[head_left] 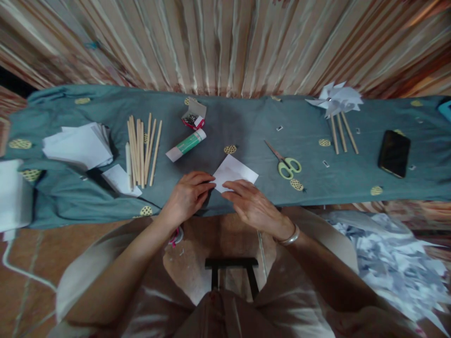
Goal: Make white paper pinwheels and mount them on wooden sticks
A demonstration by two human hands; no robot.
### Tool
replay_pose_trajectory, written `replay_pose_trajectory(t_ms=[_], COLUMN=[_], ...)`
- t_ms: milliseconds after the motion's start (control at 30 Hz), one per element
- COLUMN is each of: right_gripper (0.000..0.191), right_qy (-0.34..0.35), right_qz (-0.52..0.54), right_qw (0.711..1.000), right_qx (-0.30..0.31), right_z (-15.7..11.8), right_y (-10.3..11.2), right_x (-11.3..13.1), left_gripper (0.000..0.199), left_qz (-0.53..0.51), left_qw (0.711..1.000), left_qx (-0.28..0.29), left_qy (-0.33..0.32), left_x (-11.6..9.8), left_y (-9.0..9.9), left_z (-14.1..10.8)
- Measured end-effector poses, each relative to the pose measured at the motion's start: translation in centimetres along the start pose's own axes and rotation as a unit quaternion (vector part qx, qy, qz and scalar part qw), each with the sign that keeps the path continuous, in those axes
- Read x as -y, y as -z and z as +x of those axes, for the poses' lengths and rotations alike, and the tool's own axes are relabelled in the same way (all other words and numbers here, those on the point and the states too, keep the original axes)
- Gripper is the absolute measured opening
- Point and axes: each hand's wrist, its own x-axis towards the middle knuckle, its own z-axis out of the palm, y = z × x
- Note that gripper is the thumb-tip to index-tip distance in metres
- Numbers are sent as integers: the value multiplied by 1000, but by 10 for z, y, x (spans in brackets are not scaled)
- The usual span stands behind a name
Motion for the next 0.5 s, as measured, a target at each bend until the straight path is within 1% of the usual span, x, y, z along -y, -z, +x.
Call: replay_pose_trajectory(t_ms=[100, 200, 300, 333, 367, 433, 500], right_gripper=[30, 26, 38, 36, 31, 20, 18], right_qy=[-8, -46, -65, -64, -61, -60, -58], right_qz=[24, 60, 41, 35, 37, 58, 93], right_qw=[1000, 997, 997, 997, 997, 996, 991], right_qx=[-11, -18, -5, -7, -15, -43, -77], right_z=[-10, -20, -27, -27, -26, -22, -15], right_y=[4, 8, 8, 8, 7, 6, 8], right_x=[-2, -5, -8, -9, -10, -10, -9], left_gripper=[28, 26, 23, 22, 21, 22, 23], left_qz=[6, 17, 37, 41, 43, 36, 15], left_qw=[1000, 1000, 999, 999, 999, 999, 999], left_qx=[5, 4, 3, -1, -7, -19, -27], left_qy=[1, 6, 12, 11, 7, -8, -27], left_x=[-3, -6, -9, -10, -11, -14, -19], left_y=[2, 2, 2, 2, 1, -1, -3], left_z=[1, 2, 4, 5, 6, 8, 12])
